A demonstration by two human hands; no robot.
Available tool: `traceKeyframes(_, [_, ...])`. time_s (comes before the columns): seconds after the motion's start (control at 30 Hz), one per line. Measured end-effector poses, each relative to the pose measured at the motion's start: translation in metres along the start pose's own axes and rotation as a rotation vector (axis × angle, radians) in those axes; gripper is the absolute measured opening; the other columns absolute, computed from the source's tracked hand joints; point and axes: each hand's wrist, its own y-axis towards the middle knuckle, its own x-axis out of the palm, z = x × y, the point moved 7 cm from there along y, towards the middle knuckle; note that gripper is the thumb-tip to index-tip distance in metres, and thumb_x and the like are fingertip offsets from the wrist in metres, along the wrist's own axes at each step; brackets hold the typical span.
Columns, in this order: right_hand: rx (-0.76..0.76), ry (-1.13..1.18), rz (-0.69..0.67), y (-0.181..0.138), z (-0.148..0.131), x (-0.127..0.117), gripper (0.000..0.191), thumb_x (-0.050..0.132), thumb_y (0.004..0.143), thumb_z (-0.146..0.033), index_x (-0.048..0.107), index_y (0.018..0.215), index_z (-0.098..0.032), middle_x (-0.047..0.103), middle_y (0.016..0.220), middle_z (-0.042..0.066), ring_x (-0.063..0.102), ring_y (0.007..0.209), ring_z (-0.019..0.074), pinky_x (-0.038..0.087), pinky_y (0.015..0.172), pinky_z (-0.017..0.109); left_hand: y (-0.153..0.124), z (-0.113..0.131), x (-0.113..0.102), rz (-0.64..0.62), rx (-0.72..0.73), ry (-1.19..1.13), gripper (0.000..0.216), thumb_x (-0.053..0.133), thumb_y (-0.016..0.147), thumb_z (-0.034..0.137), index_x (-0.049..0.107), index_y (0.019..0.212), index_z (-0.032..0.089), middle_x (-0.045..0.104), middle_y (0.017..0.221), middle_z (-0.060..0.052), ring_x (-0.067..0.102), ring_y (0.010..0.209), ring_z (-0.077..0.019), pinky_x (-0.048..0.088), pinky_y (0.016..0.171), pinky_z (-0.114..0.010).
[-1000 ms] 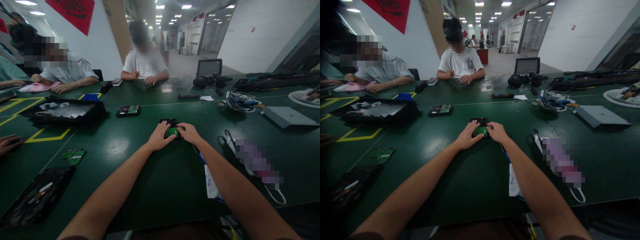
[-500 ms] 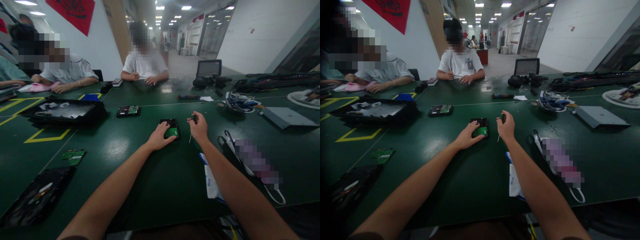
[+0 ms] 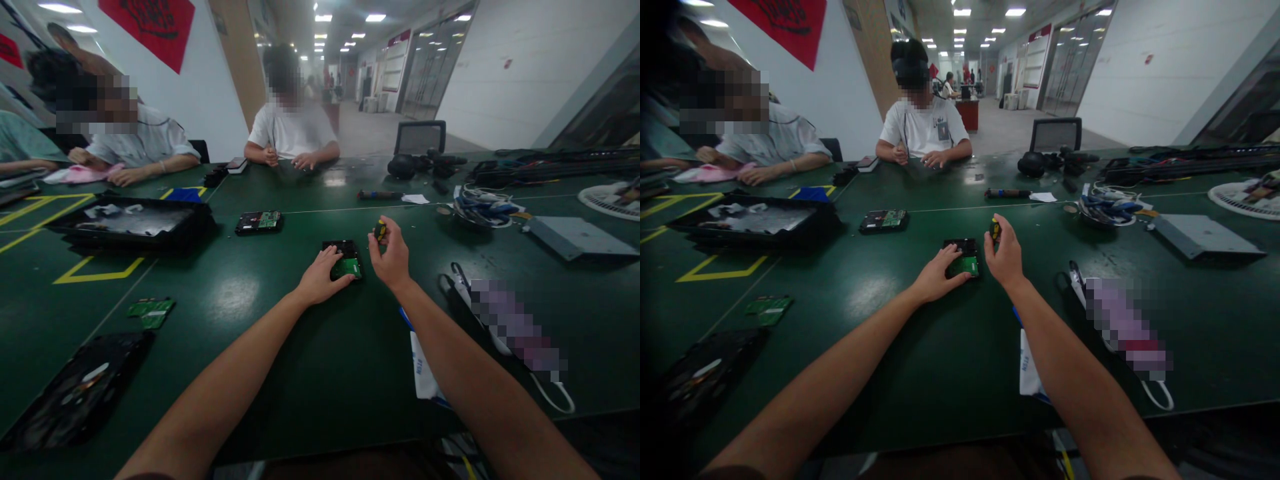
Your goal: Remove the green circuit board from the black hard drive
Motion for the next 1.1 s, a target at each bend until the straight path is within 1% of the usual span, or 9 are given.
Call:
traceKeyframes(0.1, [-0.006,-0.059,-0.025,0.001,-0.002,-0.001,0.06,0.058,0.095,-0.025,0.039,0.152,-0.026,0.057,0.144,0.016,0.067,0.117,0.0306,0.062,0.093,0.051,0.001,-0.002,-0.001,0.019,0.012,-0.021,0.081,0.058,0.091,0.069,0.05,0.151,0.016,0.034,0.167,-0.014,0.026,0.158,-0.0288,0.02,0.131,-0.047])
traceKeyframes(0.17, [-0.005,-0.083,-0.019,0.004,-0.006,-0.003,0.06,0.059,0.093,-0.024,0.041,0.15,-0.025,0.061,0.14,0.015,0.069,0.111,0.0297,0.063,0.092,0.05,0.001,-0.003,0.0,0.024,0.026,-0.019,0.08,0.058,0.091,0.068,0.049,0.151,0.017,0.034,0.168,-0.013,0.025,0.158,-0.0281,0.018,0.131,-0.048])
traceKeyframes(0.33, [-0.005,-0.049,0.111,0.015,-0.017,-0.018,0.059,0.061,0.09,-0.025,0.041,0.146,-0.027,0.066,0.128,0.013,0.072,0.091,0.024,0.065,0.077,0.043,0.002,-0.001,-0.001,0.032,0.066,0.0,0.08,0.06,0.091,0.066,0.049,0.15,0.014,0.034,0.167,-0.017,0.026,0.158,-0.0284,0.017,0.131,-0.048])
traceKeyframes(0.5, [-0.009,-0.017,0.15,0.025,-0.025,-0.024,0.06,0.061,0.09,-0.024,0.039,0.145,-0.027,0.065,0.128,0.013,0.072,0.094,0.024,0.065,0.077,0.042,0.0,0.002,-0.004,0.042,0.086,0.012,0.078,0.06,0.091,0.065,0.052,0.149,0.013,0.038,0.165,-0.018,0.029,0.157,-0.0291,0.019,0.131,-0.047])
traceKeyframes(0.67, [0.001,-0.01,0.091,0.027,-0.021,-0.018,0.059,0.063,0.091,-0.027,0.039,0.145,-0.027,0.066,0.125,0.012,0.072,0.09,0.0232,0.066,0.077,0.042,0.0,0.002,-0.005,0.012,0.076,-0.006,0.078,0.06,0.091,0.066,0.05,0.15,0.016,0.034,0.167,-0.016,0.027,0.158,-0.029,0.02,0.131,-0.049])
traceKeyframes(0.8, [0.001,-0.005,0.051,0.033,-0.021,-0.017,0.06,0.065,0.091,-0.031,0.039,0.145,-0.027,0.067,0.124,0.012,0.072,0.092,0.0232,0.067,0.074,0.039,0.0,0.001,-0.005,-0.032,0.069,-0.026,0.079,0.061,0.091,0.066,0.047,0.153,0.019,0.029,0.17,-0.014,0.022,0.159,-0.0298,0.018,0.131,-0.051])
traceKeyframes(0.93, [0.013,-0.012,0.033,0.04,-0.023,-0.015,0.061,0.066,0.091,-0.032,0.039,0.146,-0.026,0.067,0.121,0.012,0.072,0.089,0.023,0.067,0.073,0.038,0.001,0.001,-0.004,-0.06,0.072,-0.025,0.08,0.06,0.091,0.067,0.048,0.153,0.018,0.03,0.169,-0.013,0.02,0.16,-0.0293,0.016,0.131,-0.05])
traceKeyframes(1.03, [0.014,0.002,0.015,0.035,-0.025,-0.008,0.062,0.065,0.094,-0.033,0.037,0.148,-0.027,0.066,0.121,0.012,0.072,0.091,0.0229,0.068,0.075,0.039,0.003,0.0,-0.004,-0.061,0.085,-0.018,0.078,0.059,0.091,0.066,0.048,0.153,0.018,0.032,0.169,-0.012,0.02,0.159,-0.0286,0.016,0.131,-0.05])
traceKeyframes(1.1, [0.019,0.012,0.034,0.024,-0.024,-0.004,0.063,0.063,0.096,-0.036,0.034,0.15,-0.028,0.063,0.128,0.013,0.071,0.095,0.0238,0.069,0.075,0.042,0.003,0.0,-0.003,-0.059,0.091,-0.018,0.077,0.059,0.092,0.065,0.049,0.152,0.018,0.032,0.169,-0.012,0.021,0.159,-0.0286,0.016,0.131,-0.049])
